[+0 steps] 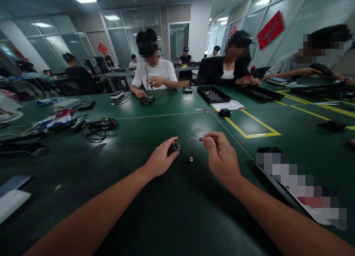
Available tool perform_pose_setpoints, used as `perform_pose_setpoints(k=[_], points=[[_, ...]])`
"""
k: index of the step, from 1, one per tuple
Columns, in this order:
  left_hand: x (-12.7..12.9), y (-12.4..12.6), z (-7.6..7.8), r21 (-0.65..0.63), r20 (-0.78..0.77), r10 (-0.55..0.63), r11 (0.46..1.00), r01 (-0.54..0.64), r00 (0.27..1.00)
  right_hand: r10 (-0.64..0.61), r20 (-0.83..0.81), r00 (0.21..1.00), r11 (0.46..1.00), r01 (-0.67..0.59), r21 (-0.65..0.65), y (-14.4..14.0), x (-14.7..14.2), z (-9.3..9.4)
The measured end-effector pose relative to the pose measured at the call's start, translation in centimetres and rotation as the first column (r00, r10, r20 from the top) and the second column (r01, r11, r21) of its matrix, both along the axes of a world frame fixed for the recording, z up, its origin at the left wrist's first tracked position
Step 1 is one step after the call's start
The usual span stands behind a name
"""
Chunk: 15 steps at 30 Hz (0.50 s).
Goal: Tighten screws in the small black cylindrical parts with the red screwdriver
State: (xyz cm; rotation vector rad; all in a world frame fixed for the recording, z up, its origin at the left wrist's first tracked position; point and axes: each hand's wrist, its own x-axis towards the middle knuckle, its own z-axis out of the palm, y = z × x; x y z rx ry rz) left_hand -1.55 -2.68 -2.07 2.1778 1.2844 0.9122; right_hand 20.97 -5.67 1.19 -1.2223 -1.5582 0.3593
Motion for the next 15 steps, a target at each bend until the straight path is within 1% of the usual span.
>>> perform_pose_setpoints(k=[3,5,8,11,13,15], points=[[0.5,-0.9,0.7,-0.010,-0.009,-0.044,0.999,0.044,0.999,0.000,-0.013,1.000,1.000,0.000,0.012,-0.2,0.0,0.3],[1.2,-1.4,1.2,-0.050,-0.035,-0.055,0.997,0.053,0.998,0.003,-0.019,1.000,1.000,-0.003,0.024,-0.3,0.0,0.4],[2.5,-1.7,1.7,-0.104,-0.119,-0.095,0.991,0.083,0.988,0.001,-0.030,1.000,0.999,0.000,0.035,-0.3,0.1,0.4],[3.6,-1.5,1.8,-0.123,-0.213,-0.151,0.984,0.127,0.965,-0.002,-0.035,0.999,0.999,0.004,0.040,-0.2,0.1,0.3],[4.1,-1.2,1.7,-0.130,-0.275,-0.146,0.985,0.114,0.950,-0.009,-0.026,1.000,0.999,0.010,0.043,-0.1,0.2,0.2],[4.5,-0.9,1.6,-0.130,-0.350,-0.102,0.990,0.060,0.931,-0.012,-0.016,1.000,0.999,0.013,0.049,0.0,0.2,0.2]])
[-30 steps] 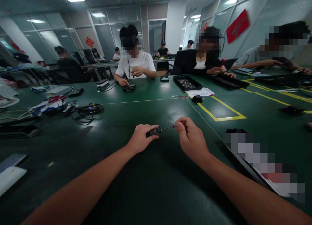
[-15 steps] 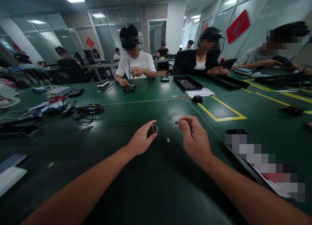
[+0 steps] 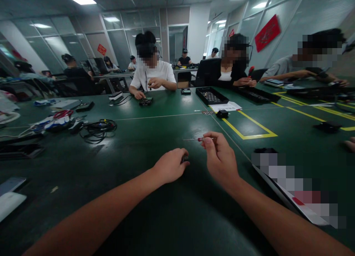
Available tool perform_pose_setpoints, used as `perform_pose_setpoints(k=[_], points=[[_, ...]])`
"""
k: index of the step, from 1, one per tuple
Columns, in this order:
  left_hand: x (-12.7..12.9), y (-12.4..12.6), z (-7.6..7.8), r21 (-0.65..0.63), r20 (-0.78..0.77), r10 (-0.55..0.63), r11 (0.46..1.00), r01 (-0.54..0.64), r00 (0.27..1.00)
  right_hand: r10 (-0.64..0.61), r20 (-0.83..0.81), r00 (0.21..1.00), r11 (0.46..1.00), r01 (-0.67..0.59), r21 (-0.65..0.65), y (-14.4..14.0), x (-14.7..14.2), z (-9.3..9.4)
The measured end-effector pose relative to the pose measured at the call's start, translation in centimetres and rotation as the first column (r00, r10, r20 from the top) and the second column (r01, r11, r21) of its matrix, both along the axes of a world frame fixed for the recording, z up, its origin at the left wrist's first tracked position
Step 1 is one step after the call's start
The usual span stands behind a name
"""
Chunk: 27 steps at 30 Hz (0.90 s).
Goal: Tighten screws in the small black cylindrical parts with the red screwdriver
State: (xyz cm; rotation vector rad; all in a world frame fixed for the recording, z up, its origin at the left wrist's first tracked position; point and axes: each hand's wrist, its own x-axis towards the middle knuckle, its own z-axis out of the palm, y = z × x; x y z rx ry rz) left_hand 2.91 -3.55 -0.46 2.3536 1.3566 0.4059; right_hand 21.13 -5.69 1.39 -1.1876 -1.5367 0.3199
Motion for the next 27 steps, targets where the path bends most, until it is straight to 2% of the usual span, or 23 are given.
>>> perform_pose_setpoints(k=[2,5,8,11,13,17,20,22,25,27], points=[[0.3,0.3,0.0,0.006,-0.096,0.026,1.000,-0.025,0.995,0.003,0.004,1.000,1.000,-0.003,0.007,0.0,0.0,0.0],[0.7,0.8,0.1,-0.001,-0.214,-0.007,1.000,0.007,0.977,0.014,0.007,1.000,1.000,-0.014,0.010,0.0,-0.1,0.0],[0.6,1.1,0.4,-0.004,-0.238,-0.030,1.000,0.030,0.971,0.029,0.007,1.000,1.000,-0.029,0.012,-0.1,0.0,0.0],[-0.4,1.6,0.6,-0.045,-0.141,-0.034,0.999,0.028,0.989,0.034,0.010,0.999,0.999,-0.034,0.011,-0.2,0.0,0.0],[-1.6,2.2,0.9,-0.139,-0.008,-0.003,0.990,0.002,1.000,0.042,0.014,0.999,0.999,-0.042,0.009,-0.2,0.1,0.0],[-5.3,3.2,1.5,-0.344,0.240,0.163,0.936,-0.073,0.957,0.064,0.022,0.998,0.998,-0.064,0.000,-0.1,0.0,0.0],[-8.8,3.6,2.3,-0.401,0.334,0.341,0.895,-0.196,0.879,0.077,0.032,0.996,0.997,-0.077,-0.009,0.0,0.0,0.0],[-11.4,3.5,2.8,-0.443,0.387,0.470,0.849,-0.287,0.793,0.084,0.034,0.996,0.996,-0.083,-0.017,0.0,0.0,0.0],[-15.4,3.2,3.3,-0.468,0.514,0.604,0.792,-0.391,0.609,0.089,0.030,0.996,0.996,-0.088,-0.020,0.0,0.1,-0.2],[-18.1,2.9,3.6,-0.493,0.568,0.678,0.734,-0.467,0.466,0.097,0.028,0.995,0.995,-0.096,-0.023,0.0,0.1,-0.3]])
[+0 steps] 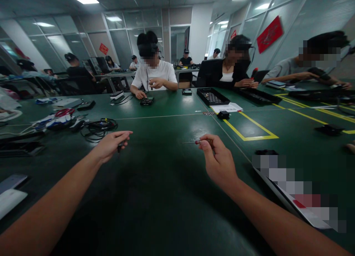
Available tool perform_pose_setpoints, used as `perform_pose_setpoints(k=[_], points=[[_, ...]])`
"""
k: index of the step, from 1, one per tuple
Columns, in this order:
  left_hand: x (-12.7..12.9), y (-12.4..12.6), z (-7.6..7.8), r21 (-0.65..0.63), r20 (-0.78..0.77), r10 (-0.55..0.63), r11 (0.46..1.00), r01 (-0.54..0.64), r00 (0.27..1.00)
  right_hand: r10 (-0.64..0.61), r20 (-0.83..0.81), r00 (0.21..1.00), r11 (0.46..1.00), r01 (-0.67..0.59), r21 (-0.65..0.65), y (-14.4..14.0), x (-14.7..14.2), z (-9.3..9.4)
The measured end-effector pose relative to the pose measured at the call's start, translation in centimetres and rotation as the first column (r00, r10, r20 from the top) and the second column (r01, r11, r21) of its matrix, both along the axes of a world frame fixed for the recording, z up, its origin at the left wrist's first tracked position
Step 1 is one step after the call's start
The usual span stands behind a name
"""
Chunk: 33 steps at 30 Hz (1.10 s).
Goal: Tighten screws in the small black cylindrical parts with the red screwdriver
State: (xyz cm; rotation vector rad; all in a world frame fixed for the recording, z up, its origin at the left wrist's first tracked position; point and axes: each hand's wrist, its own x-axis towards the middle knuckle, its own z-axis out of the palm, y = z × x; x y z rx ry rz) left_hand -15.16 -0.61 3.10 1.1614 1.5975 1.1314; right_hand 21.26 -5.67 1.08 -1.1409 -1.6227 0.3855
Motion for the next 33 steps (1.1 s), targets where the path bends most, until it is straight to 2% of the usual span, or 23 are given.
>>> perform_pose_setpoints(k=[4,9,15,18,22,29,33], points=[[-4.7,-0.7,0.5,0.020,0.153,0.252,0.966,-0.258,0.956,0.011,-0.005,1.000,1.000,-0.011,-0.009,0.1,0.0,-0.2],[-9.5,-2.1,1.0,0.049,0.309,0.523,0.825,-0.562,0.794,0.004,0.016,1.000,1.000,-0.003,-0.014,0.0,0.0,-0.1],[-13.0,-3.7,1.3,0.067,0.287,0.713,0.651,-0.756,0.640,0.006,0.020,1.000,1.000,-0.006,-0.015,0.0,-0.1,0.1],[-13.5,-3.9,1.4,0.075,0.280,0.754,0.600,-0.797,0.594,0.004,0.032,0.999,1.000,-0.003,-0.026,0.1,-0.1,0.1],[-13.5,-3.9,1.3,0.106,0.271,0.756,0.592,-0.799,0.596,0.007,0.030,1.000,1.000,-0.007,-0.028,0.0,-0.1,0.2],[-13.6,-4.0,0.6,0.173,0.235,0.713,0.638,-0.750,0.661,0.025,0.049,0.999,0.999,-0.023,-0.029,-0.1,0.0,0.2],[-13.3,-4.1,0.8,0.202,0.219,0.689,0.661,-0.723,0.691,0.028,0.053,0.998,0.999,-0.026,-0.031,-0.1,0.1,0.1]])
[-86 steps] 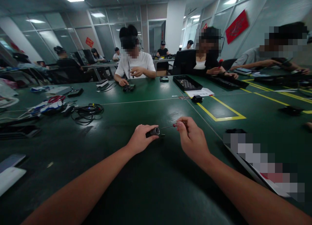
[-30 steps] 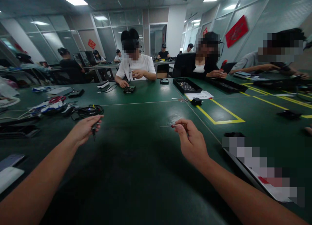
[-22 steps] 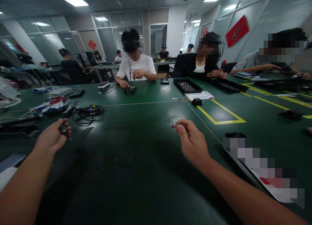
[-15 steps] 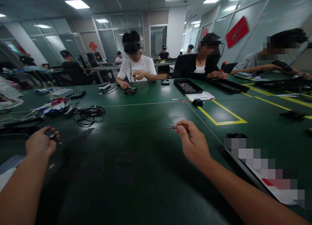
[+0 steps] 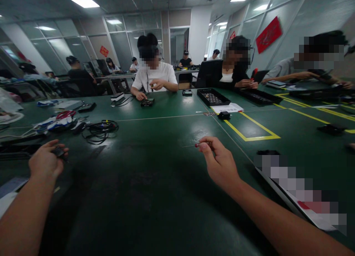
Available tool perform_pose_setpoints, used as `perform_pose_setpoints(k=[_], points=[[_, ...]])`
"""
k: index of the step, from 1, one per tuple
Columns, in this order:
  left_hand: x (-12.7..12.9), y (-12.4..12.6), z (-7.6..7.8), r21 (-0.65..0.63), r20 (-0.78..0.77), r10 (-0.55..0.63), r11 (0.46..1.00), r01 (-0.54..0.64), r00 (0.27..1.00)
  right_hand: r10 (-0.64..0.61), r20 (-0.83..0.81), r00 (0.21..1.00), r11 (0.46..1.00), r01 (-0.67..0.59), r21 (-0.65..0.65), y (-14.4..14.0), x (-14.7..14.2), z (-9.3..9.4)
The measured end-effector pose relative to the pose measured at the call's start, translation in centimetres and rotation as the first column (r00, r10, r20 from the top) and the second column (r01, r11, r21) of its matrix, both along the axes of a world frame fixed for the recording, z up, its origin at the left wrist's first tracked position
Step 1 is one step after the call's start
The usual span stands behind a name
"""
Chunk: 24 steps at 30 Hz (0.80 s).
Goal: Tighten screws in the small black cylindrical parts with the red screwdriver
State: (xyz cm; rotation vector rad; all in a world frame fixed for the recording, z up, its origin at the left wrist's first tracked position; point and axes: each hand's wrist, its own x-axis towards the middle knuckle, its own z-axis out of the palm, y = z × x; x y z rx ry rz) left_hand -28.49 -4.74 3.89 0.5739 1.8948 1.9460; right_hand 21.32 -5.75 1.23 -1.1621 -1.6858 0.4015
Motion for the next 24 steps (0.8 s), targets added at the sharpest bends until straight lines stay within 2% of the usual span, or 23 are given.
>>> perform_pose_setpoints(k=[6,11,24], points=[[0.72,-0.08,0.60,0.003,0.059,0.009,1.000,-0.009,0.998,0.003,-0.005,1.000,1.000,-0.003,-0.005,0.14,-0.08,-0.17],[0.50,-0.12,0.44,-0.004,0.016,0.001,1.000,-0.001,1.000,0.016,0.005,1.000,1.000,-0.016,-0.021,0.05,-0.09,-0.05],[0.10,-0.14,0.33,-0.005,0.061,-0.006,1.000,0.007,0.998,0.015,0.027,1.000,1.000,-0.015,-0.010,-0.05,-0.34,-0.17]])
